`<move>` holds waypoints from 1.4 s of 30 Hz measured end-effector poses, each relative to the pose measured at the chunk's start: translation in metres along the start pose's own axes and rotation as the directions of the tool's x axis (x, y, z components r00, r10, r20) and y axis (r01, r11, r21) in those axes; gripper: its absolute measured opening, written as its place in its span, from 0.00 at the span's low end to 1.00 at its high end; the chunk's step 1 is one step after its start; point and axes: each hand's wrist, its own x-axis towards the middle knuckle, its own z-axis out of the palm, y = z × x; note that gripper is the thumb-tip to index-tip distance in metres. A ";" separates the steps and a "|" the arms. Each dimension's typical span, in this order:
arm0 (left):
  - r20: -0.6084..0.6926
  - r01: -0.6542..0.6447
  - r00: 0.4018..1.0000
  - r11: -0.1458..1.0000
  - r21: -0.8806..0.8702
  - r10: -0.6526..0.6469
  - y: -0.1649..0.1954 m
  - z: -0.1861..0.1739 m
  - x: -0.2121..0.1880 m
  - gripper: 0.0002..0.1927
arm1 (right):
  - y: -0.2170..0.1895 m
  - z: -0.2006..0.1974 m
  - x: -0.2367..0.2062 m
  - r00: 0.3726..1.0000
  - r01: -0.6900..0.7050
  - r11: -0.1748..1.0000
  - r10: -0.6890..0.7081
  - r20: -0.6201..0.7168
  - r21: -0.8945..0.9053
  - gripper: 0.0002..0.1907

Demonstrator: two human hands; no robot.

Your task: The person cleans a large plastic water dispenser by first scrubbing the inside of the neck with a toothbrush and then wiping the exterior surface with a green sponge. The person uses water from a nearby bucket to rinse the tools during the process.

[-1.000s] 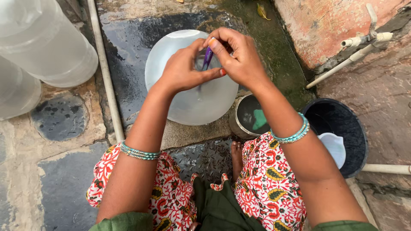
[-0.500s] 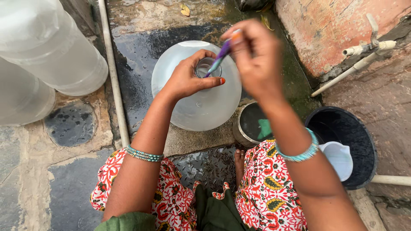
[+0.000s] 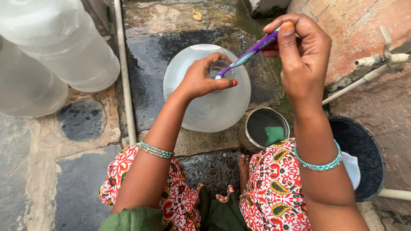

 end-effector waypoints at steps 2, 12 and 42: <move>-0.030 -0.030 0.999 1.000 0.005 0.030 -0.003 0.004 0.002 0.33 | 0.004 0.005 -0.003 0.999 -0.033 0.999 0.033 0.006 -0.031 0.12; -0.100 -0.032 0.994 0.999 0.041 0.036 -0.006 0.012 0.008 0.33 | 0.016 0.036 0.008 0.997 0.059 0.997 -0.057 0.045 -0.045 0.10; -0.358 -0.141 0.913 0.974 0.179 0.198 0.036 0.015 0.005 0.34 | 0.071 0.048 0.009 0.978 0.065 0.915 0.020 0.206 -0.398 0.12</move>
